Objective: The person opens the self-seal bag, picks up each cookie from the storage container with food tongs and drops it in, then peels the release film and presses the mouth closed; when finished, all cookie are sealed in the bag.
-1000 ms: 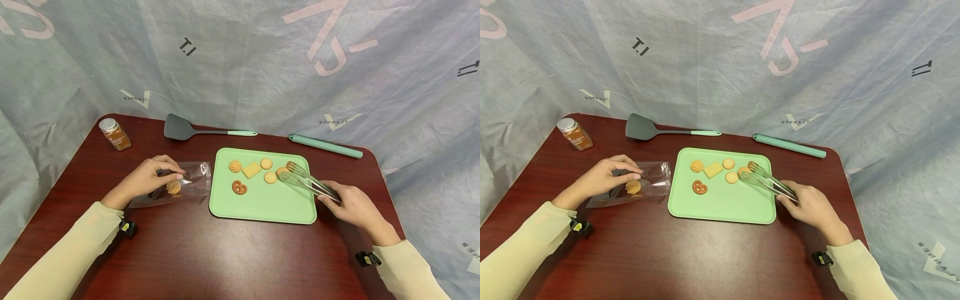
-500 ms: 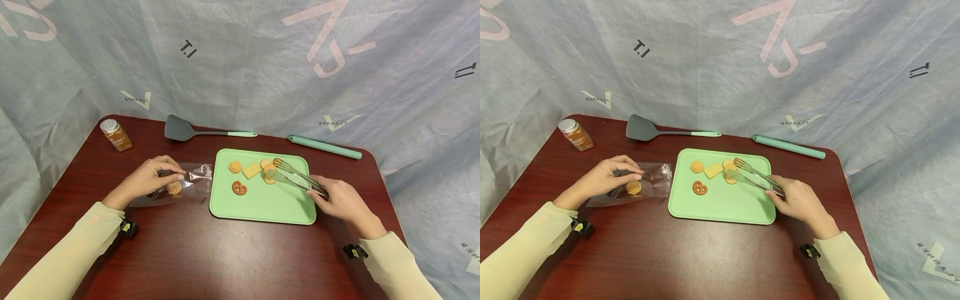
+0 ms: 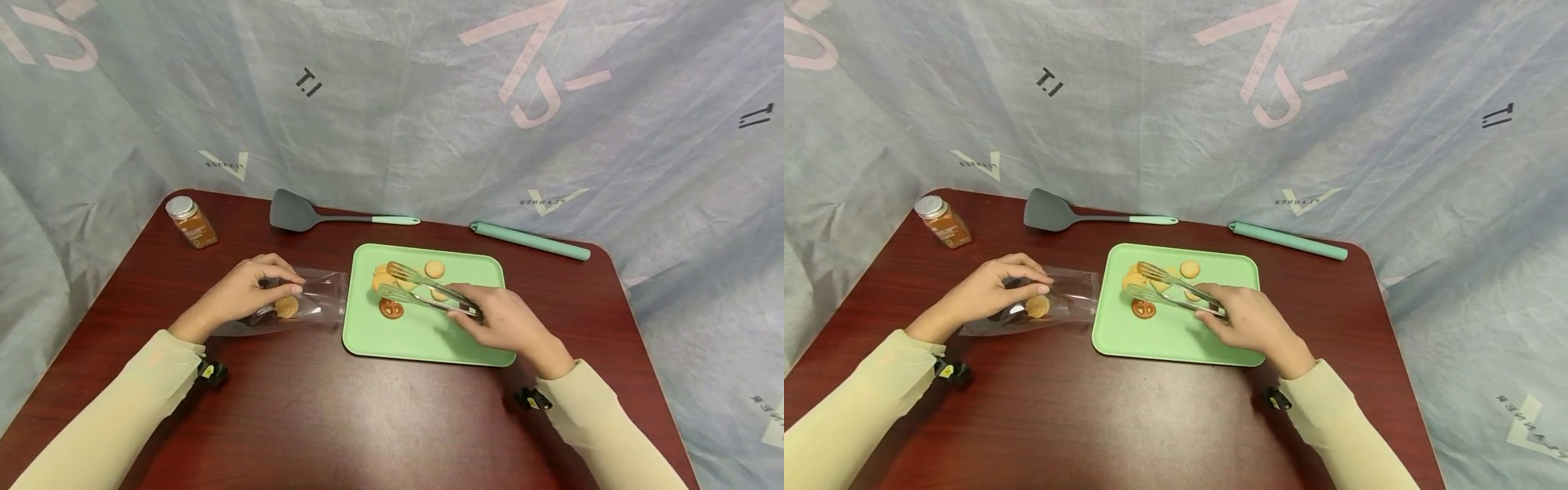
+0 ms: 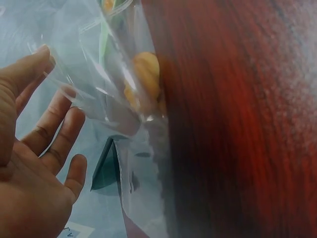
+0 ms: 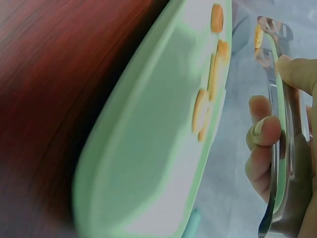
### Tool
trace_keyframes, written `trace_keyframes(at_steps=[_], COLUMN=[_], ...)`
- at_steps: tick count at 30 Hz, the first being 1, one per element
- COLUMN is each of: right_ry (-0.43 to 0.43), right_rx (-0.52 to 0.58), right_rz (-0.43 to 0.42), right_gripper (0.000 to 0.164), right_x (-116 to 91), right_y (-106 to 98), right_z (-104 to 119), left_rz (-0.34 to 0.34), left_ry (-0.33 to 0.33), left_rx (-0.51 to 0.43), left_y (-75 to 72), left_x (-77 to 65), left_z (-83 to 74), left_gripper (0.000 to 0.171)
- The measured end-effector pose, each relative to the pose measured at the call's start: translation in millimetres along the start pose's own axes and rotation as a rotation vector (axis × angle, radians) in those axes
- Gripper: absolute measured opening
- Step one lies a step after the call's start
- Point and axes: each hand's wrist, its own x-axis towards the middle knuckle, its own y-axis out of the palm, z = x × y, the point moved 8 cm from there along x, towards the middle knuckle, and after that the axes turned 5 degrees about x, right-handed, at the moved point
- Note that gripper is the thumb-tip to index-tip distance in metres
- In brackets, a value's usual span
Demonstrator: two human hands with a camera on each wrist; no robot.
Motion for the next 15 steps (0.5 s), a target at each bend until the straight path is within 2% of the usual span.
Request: trace_keyframes(at_steps=[8,15], right_ry=[-0.129,-0.160], right_rx=[0.011,-0.027], right_rz=[0.026,0.067], right_gripper=[0.040,0.043], right_x=[27.0,46.5], right_y=[21.8,40.8], right_z=[37.6,54.0], left_rz=[0.008,0.012], left_ry=[-0.022,0.000], left_rx=[0.015,0.007], left_y=[-1.6,1.2], left_x=[-1.2,-0.5], left_z=[0.3,-0.1], left_gripper=[0.015,0.015])
